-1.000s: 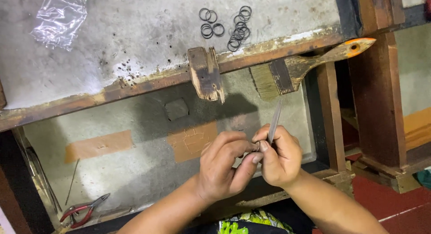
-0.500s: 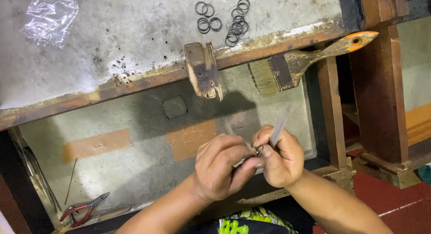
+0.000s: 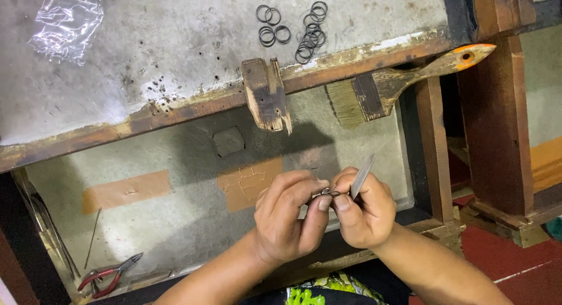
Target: Filing the joints of small metal rings at a jewelry workbench to smooth the edges.
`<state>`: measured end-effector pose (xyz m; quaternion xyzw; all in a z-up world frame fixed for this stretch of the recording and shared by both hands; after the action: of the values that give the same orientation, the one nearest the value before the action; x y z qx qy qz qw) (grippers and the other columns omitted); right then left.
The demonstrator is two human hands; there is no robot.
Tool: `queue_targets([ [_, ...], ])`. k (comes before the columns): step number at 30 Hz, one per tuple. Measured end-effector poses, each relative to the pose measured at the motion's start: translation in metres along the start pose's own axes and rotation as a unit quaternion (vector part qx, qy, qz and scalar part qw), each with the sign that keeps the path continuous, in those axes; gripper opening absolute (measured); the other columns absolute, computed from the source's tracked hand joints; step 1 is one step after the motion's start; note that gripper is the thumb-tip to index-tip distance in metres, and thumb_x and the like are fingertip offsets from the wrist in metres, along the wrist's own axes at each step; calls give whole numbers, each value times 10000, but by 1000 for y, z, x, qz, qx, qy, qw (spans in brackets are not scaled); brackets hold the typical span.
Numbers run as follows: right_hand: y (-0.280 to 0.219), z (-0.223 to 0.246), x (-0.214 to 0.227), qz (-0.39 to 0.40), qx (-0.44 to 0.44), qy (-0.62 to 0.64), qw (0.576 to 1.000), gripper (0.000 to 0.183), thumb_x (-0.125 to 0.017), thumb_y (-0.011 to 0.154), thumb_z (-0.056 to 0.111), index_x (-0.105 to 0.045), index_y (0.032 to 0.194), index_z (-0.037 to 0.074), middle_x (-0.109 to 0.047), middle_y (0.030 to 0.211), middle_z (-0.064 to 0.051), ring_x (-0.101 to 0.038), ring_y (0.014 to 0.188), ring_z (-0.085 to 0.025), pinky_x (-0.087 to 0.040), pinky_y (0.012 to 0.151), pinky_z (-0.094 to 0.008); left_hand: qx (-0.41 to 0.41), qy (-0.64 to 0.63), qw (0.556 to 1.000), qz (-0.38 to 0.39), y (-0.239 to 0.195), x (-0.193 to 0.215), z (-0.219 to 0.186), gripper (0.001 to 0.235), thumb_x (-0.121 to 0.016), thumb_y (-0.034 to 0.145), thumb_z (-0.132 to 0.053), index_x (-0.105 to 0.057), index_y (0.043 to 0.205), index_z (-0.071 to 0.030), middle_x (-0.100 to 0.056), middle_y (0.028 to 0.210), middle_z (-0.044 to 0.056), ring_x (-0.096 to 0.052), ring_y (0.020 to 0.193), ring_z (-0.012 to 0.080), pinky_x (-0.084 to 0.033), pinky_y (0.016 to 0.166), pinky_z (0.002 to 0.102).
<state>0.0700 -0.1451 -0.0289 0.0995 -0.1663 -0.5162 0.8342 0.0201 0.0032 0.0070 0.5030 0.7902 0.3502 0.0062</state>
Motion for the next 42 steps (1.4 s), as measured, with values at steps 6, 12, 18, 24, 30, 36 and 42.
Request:
queue_targets([
  [6,0,1,0,23,7,-19,1000,230,-521,1004,244,-539,929,28,-584,768,-93,-556,619,-176,-471,574,-283,-5,-12,1000,2,1,1,0,150,-588,1018,-125,-654,1075,-2,-718,953,161,-739,837,270,-608,691,325],
  [12,-6,-3,2,27,-9,-66,997,252,-549,1001,289,-570,978,40,-636,848,-81,-576,628,-157,-482,586,-276,5,-23,1000,-1,1,0,0,171,-556,1040,-109,-648,1088,26,-718,971,182,-738,838,290,-608,710,328],
  [18,-4,-14,-1,-3,1,3,1000,336,-405,1123,285,-620,1225,48,-555,697,10,-486,505,-76,-438,421,-225,36,-4,999,-19,8,3,15,151,-604,1000,9,-647,1142,38,-727,1030,195,-744,917,296,-645,820,343],
  [24,28,22,5,44,-30,-195,979,388,-488,1035,91,-539,1372,-92,-701,859,-98,-695,726,-165,-593,638,-271,58,53,996,-40,19,8,38,140,-650,1010,2,-674,1148,4,-745,1029,150,-748,937,273,-652,835,336],
  [30,33,14,4,78,-7,-271,959,386,-540,1042,114,-530,1389,-55,-707,1266,-205,-764,1003,-270,-649,864,-336,52,51,996,-51,17,7,46,143,-690,992,17,-661,1132,23,-731,1008,163,-746,901,280,-640,837,344],
  [36,61,15,2,25,26,-252,967,237,-591,986,61,-712,1150,-59,-702,694,-133,-677,555,-306,-551,508,-378,64,30,990,-119,19,0,57,98,-774,880,34,-738,967,8,-740,792,141,-735,645,312,-611,535,381],
  [42,64,1,-3,30,43,-270,961,193,-637,981,114,-736,1089,-10,-695,665,-90,-673,543,-285,-550,509,-366,66,50,989,-122,20,1,55,76,-785,871,-1,-746,934,-18,-748,784,109,-730,627,278,-610,524,366],
])
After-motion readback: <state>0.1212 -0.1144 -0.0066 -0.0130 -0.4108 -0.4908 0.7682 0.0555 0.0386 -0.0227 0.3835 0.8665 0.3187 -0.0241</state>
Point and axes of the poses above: each hand's wrist, its own y-axis towards the middle knuckle, its own x-axis out of the back of the hand, z = x × y, the point moved 3 cm from there along y, towards the middle knuckle
